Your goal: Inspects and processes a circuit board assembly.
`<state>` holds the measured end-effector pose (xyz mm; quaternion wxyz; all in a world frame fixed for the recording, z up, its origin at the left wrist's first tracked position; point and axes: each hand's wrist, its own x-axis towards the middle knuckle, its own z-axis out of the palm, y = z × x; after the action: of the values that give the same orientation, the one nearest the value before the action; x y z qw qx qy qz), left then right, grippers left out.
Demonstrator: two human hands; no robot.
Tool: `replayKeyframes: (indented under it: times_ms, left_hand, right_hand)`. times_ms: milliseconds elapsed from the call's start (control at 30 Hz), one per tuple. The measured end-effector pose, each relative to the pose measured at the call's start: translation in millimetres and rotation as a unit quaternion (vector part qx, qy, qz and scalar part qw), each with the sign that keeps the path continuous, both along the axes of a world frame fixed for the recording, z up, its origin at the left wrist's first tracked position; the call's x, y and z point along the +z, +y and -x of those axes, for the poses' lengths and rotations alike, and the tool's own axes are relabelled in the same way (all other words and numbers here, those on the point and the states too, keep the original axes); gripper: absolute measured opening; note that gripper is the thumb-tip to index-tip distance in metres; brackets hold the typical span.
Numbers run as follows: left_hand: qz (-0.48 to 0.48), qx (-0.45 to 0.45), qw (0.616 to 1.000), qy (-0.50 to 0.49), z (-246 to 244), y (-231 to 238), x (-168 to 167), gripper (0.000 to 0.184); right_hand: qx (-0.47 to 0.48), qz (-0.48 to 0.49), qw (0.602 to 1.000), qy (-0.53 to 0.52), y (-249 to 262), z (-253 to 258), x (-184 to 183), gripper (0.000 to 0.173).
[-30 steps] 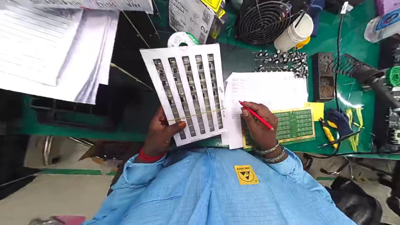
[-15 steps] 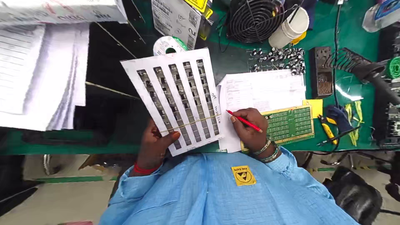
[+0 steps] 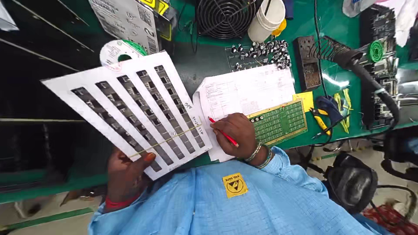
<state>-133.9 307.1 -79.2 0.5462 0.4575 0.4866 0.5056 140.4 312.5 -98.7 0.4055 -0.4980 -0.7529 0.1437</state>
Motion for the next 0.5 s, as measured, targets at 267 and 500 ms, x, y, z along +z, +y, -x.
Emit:
replayKeyframes:
  times_ms: [267,500]
  left_hand:
    - [-0.004,-0.007,1.000,-0.010,-1.2,0.5,2.2,0.049]
    - [-0.001,-0.006,1.000,-0.016,-0.6,0.4,1.3,0.047]
  right_hand:
    - [-0.005,-0.001,1.000,0.001,0.1,0.4,-1.0,0.021]
    - [-0.007,-0.002,1.000,0.000,-0.2,0.6,-0.5,0.021]
